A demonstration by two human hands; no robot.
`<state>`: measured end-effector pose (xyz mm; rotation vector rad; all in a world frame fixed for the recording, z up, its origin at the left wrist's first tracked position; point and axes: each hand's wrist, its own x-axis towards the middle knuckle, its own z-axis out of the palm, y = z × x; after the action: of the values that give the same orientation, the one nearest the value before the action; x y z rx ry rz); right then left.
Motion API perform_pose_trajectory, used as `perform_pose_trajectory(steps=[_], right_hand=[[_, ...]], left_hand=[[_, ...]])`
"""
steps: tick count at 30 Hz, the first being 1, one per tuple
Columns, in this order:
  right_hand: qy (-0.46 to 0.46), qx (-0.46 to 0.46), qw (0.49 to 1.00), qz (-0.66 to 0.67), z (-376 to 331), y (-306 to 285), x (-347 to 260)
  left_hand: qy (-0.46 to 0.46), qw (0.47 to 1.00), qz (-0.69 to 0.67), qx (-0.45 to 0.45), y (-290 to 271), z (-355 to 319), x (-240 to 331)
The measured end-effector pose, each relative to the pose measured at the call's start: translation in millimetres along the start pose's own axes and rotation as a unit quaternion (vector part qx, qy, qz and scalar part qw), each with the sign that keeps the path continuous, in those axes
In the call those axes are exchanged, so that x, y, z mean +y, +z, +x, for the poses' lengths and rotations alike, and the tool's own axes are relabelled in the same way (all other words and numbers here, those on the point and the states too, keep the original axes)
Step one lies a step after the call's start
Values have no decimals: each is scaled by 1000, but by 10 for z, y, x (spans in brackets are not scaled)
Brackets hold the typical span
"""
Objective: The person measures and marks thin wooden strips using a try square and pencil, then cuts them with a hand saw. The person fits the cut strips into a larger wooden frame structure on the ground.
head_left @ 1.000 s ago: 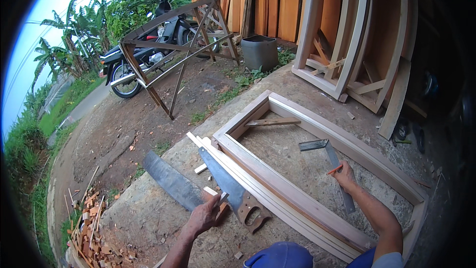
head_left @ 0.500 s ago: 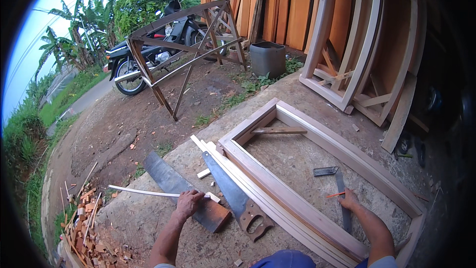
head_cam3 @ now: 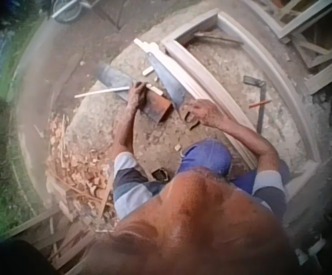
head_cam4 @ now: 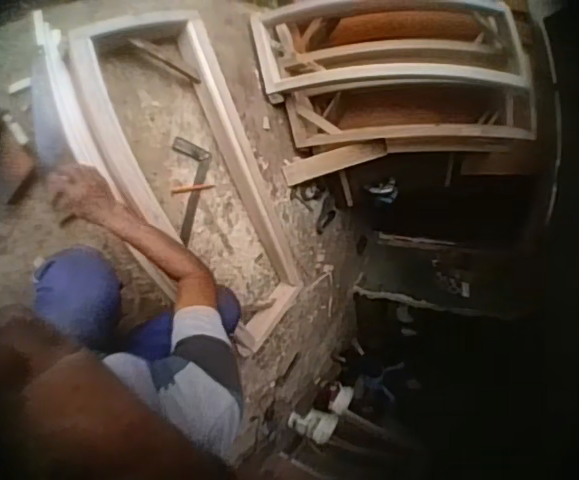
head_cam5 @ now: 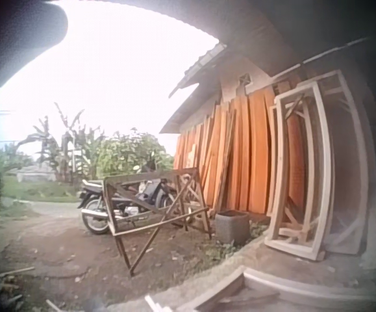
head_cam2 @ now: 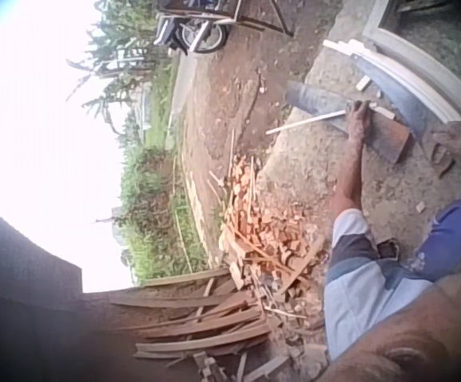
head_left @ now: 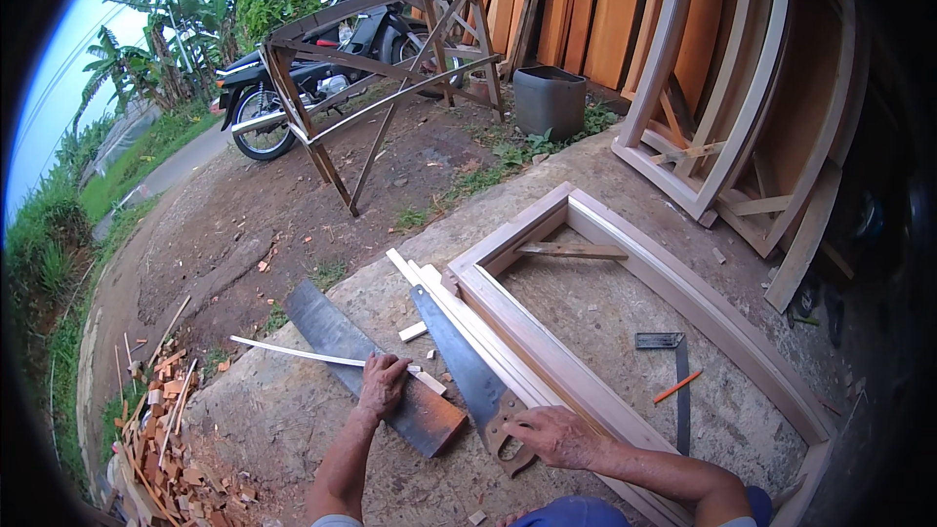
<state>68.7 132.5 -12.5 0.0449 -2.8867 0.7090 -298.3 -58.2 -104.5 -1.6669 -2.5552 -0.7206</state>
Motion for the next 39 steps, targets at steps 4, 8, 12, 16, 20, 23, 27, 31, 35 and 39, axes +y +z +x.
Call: perform_pose_trajectory(steps=[4,8,12,16,20,23,27,31,35,39], right_hand=[[-22,-72,997,-30,112,568,-23],[-9,-132,990,-41,73,931,157],[-46,-131,987,-79,84,1018,170],[-68,-237,965,-88,-43,904,102],[-131,-230,960,-89,-141,858,209],[-162,-237,951,-112,-91,886,356],[-48,-124,991,1,-46,843,378],[190,3,981,-41,0,786,236],[304,-14,952,-29,168,859,202],[338,-63,938,-48,204,949,209]], left_hand=[[-17,1000,-2,9,50,5,11],[-36,998,-54,24,64,-4,40],[-50,996,-61,31,69,-28,58],[-64,997,-43,25,67,-39,74],[-69,996,-57,8,46,-4,68],[-60,996,-66,-4,21,32,57],[-54,997,-60,-6,7,58,79],[-98,990,-102,-3,10,67,91],[-74,995,-61,21,7,38,34],[-68,995,-71,11,37,27,-12]])
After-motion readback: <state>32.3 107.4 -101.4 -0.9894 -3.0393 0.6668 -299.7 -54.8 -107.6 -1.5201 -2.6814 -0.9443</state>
